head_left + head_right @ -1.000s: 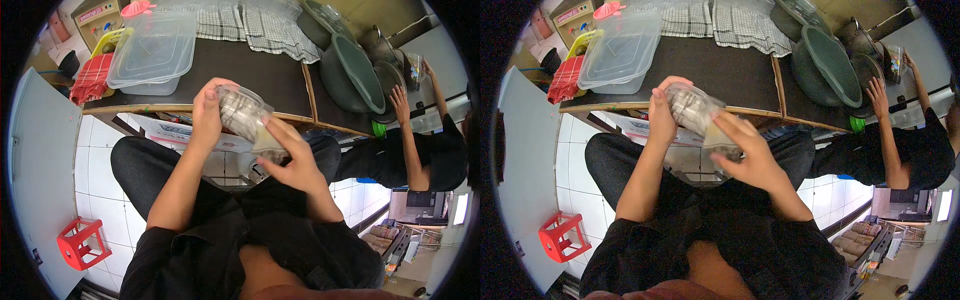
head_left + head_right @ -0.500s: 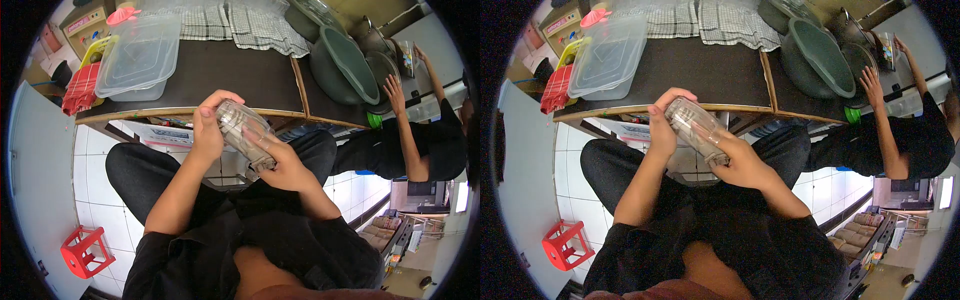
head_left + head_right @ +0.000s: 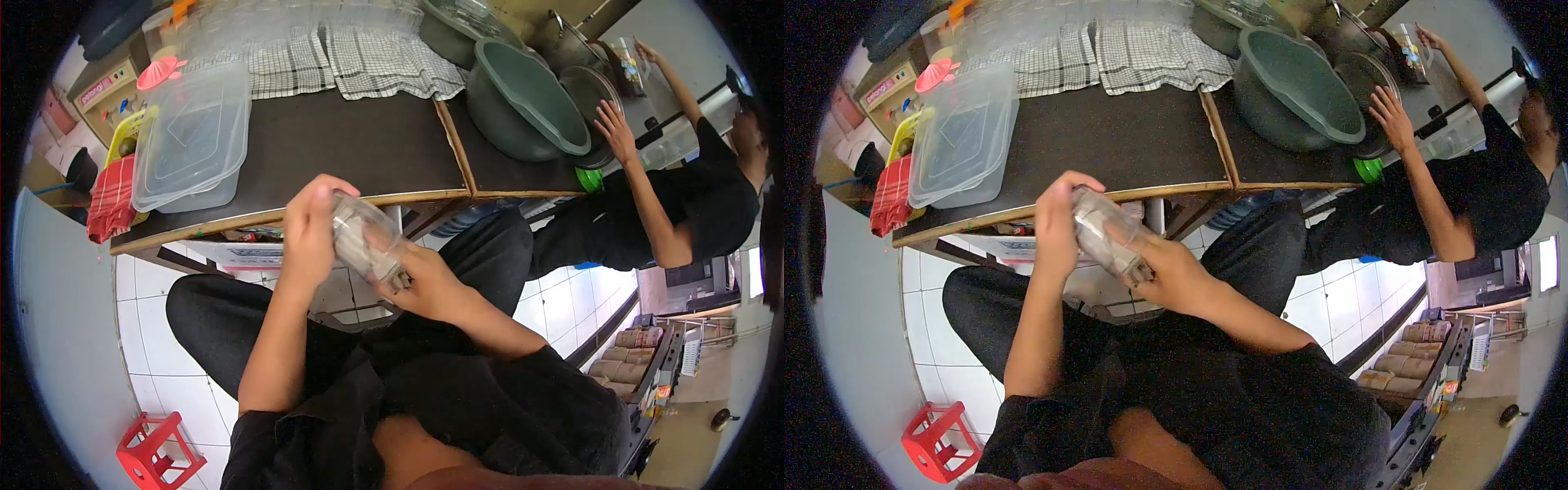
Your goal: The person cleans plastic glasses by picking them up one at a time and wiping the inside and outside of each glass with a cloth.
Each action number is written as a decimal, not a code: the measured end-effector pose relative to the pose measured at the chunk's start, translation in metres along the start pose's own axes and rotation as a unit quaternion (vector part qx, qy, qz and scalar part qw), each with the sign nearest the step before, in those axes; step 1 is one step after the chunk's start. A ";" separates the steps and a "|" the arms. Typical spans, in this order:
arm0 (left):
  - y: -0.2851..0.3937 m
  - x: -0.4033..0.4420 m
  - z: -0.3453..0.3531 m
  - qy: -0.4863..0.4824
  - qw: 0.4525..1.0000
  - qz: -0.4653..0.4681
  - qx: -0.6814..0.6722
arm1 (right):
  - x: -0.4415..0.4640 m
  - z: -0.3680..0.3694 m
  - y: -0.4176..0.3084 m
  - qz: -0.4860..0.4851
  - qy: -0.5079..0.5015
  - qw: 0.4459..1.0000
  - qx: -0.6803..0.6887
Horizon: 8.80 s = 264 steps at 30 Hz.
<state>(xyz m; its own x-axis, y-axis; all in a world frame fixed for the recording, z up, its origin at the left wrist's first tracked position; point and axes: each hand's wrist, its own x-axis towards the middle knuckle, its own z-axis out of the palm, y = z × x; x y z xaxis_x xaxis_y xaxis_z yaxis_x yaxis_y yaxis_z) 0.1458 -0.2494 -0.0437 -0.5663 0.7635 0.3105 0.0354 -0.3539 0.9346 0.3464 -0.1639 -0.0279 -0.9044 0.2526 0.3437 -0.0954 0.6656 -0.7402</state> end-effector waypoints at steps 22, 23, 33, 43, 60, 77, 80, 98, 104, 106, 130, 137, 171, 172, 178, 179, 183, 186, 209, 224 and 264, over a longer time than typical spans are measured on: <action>-0.017 0.005 0.002 -0.018 0.993 -0.016 -0.119 | 0.023 -0.020 0.011 0.112 0.121 0.983 0.082; -0.016 0.004 -0.002 -0.055 0.975 -0.086 -0.196 | 0.028 -0.026 0.008 0.031 0.083 0.993 -0.082; -0.016 -0.008 0.011 -0.044 0.985 0.058 -0.157 | 0.019 0.004 -0.017 0.268 0.123 0.865 0.406; -0.022 0.002 0.003 -0.067 0.979 -0.069 -0.180 | 0.036 -0.020 0.009 0.082 0.107 0.991 0.007; -0.009 -0.003 0.015 -0.096 0.978 -0.078 -0.167 | 0.016 -0.012 0.029 -0.025 0.220 0.972 -0.082; -0.024 -0.012 0.040 0.018 0.905 -0.158 -0.395 | 0.017 -0.012 0.044 -0.077 0.163 0.943 -0.279; -0.018 -0.020 0.051 0.072 0.922 -0.172 -0.340 | 0.019 0.008 0.050 -0.103 0.240 0.952 -0.161; -0.028 -0.014 0.051 0.072 0.976 -0.009 -0.203 | 0.029 -0.009 0.043 -0.008 0.352 0.936 0.016; -0.019 -0.026 0.060 0.138 0.952 -0.131 -0.238 | 0.015 0.021 0.051 -0.049 0.200 0.972 -0.115; -0.023 -0.029 0.064 0.165 0.956 -0.121 -0.210 | 0.017 0.037 0.046 -0.028 0.231 0.971 -0.056; 0.001 0.020 0.004 0.279 0.928 0.244 0.034 | 0.144 -0.065 0.086 0.051 0.145 0.847 -0.509; 0.008 0.048 0.030 0.085 0.972 0.201 0.088 | 0.142 -0.022 0.044 -0.111 0.162 0.979 -0.056; -0.023 0.081 0.012 -0.019 0.833 0.061 0.550 | 0.458 -0.009 0.296 0.052 0.282 0.946 -0.149; -0.022 0.081 0.012 -0.019 0.830 0.057 0.555 | 0.458 -0.007 0.302 0.014 0.306 0.935 -0.181; -0.023 0.080 0.015 -0.009 0.829 0.071 0.555 | 0.450 -0.015 0.278 0.091 0.222 0.933 -0.270; -0.023 0.079 0.015 -0.006 0.828 0.072 0.556 | 0.449 -0.017 0.273 0.097 0.210 0.937 -0.262; -0.020 0.076 0.014 -0.008 0.830 0.066 0.554 | 0.444 -0.037 0.228 0.107 0.254 0.911 -0.306; -0.022 0.072 0.013 -0.009 0.830 0.066 0.554 | 0.434 -0.072 0.158 0.063 0.305 0.919 -0.242; -0.126 0.275 0.116 -0.465 0.802 -0.373 -0.023 | 0.208 -0.353 0.041 0.014 0.221 0.921 -0.322; -0.137 0.291 0.115 -0.423 0.713 -0.548 -0.111 | 0.440 -0.440 0.376 0.193 -0.073 0.645 -0.736; -0.052 0.285 0.048 0.159 0.981 0.010 0.109 | 0.279 -0.213 0.078 -0.111 0.325 0.902 -0.260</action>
<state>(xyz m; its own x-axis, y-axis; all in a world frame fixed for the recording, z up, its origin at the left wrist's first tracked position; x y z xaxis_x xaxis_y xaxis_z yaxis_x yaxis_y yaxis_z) 0.0218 0.0125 0.0041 -0.7909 0.5380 0.2915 0.2040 -0.2173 0.9545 0.1749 0.1078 0.1334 -0.4360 0.3192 0.8414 0.1178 0.9472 -0.2983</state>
